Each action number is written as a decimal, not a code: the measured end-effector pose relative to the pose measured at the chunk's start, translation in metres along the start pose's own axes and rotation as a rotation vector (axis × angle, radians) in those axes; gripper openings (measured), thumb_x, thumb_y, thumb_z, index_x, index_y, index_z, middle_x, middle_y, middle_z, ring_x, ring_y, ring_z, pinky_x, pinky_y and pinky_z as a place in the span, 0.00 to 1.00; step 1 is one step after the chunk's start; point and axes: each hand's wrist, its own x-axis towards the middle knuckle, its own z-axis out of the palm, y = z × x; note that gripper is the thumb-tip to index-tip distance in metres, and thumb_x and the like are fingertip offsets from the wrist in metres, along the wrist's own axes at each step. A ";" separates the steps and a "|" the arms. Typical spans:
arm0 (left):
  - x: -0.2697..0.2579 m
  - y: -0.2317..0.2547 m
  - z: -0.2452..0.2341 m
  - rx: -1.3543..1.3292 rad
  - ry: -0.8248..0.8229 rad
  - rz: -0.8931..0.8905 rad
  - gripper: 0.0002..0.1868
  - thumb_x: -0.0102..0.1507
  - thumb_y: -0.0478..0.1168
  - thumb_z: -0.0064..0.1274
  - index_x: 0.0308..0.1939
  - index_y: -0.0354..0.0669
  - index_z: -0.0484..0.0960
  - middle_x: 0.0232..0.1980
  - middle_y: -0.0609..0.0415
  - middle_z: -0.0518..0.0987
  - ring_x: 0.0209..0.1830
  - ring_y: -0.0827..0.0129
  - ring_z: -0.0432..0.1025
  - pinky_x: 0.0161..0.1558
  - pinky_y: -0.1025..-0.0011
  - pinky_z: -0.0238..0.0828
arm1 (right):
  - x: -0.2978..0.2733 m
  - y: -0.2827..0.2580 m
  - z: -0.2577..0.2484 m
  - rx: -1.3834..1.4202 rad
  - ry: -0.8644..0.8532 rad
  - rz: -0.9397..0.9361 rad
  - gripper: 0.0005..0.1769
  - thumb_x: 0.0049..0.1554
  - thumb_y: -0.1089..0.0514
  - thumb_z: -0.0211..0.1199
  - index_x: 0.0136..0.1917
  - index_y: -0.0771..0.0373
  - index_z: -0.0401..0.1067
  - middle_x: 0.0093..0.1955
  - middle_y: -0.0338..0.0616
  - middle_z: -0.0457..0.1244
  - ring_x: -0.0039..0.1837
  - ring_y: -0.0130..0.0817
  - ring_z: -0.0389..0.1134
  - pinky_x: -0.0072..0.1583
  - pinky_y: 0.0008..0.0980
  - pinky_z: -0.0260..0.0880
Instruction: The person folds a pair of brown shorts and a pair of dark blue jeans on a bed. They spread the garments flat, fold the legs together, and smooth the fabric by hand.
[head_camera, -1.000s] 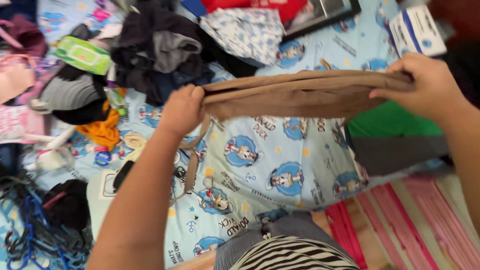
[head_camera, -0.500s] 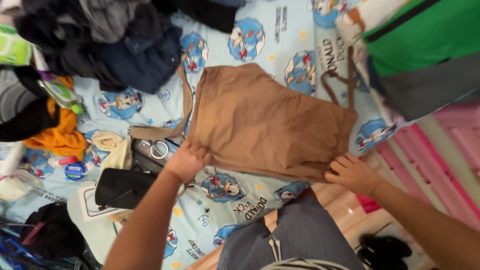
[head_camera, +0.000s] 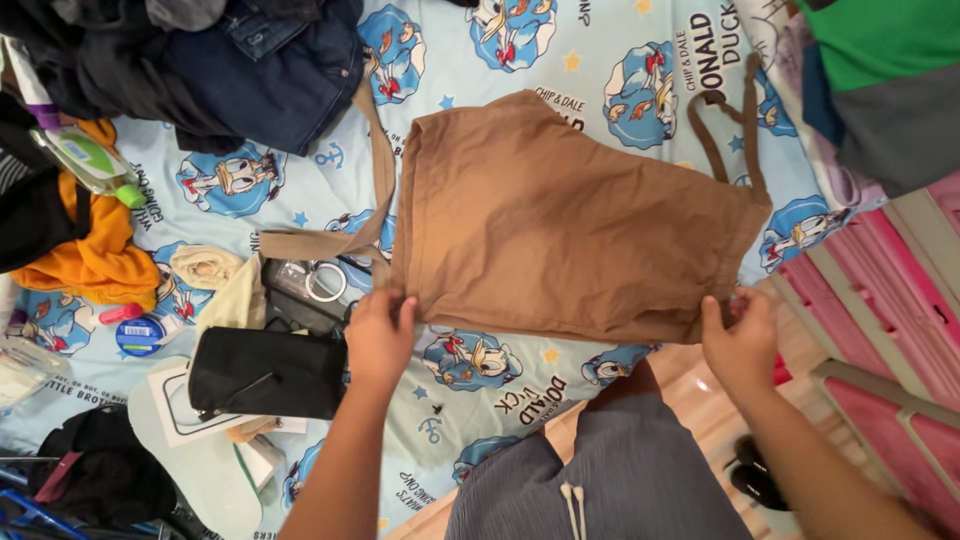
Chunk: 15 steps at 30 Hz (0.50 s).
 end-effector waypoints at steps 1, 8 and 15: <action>0.002 0.001 0.003 -0.070 0.001 -0.098 0.15 0.62 0.48 0.61 0.45 0.42 0.82 0.43 0.48 0.80 0.45 0.52 0.76 0.48 0.57 0.71 | -0.003 0.007 0.004 -0.071 0.031 -0.032 0.21 0.62 0.52 0.68 0.57 0.71 0.68 0.51 0.56 0.62 0.52 0.50 0.65 0.54 0.46 0.66; -0.009 0.002 0.024 -0.059 0.156 -0.169 0.15 0.59 0.44 0.67 0.43 0.39 0.84 0.43 0.42 0.80 0.46 0.47 0.74 0.48 0.57 0.72 | -0.012 0.048 0.018 -0.159 0.048 0.173 0.20 0.66 0.46 0.65 0.52 0.69 0.71 0.48 0.55 0.68 0.51 0.49 0.71 0.54 0.45 0.69; -0.018 -0.001 0.053 -0.199 0.320 -0.245 0.18 0.55 0.43 0.68 0.45 0.38 0.84 0.46 0.39 0.77 0.44 0.47 0.74 0.47 0.58 0.72 | -0.013 0.073 0.022 0.151 0.031 0.149 0.19 0.68 0.52 0.65 0.59 0.69 0.66 0.50 0.50 0.66 0.51 0.36 0.67 0.54 0.35 0.67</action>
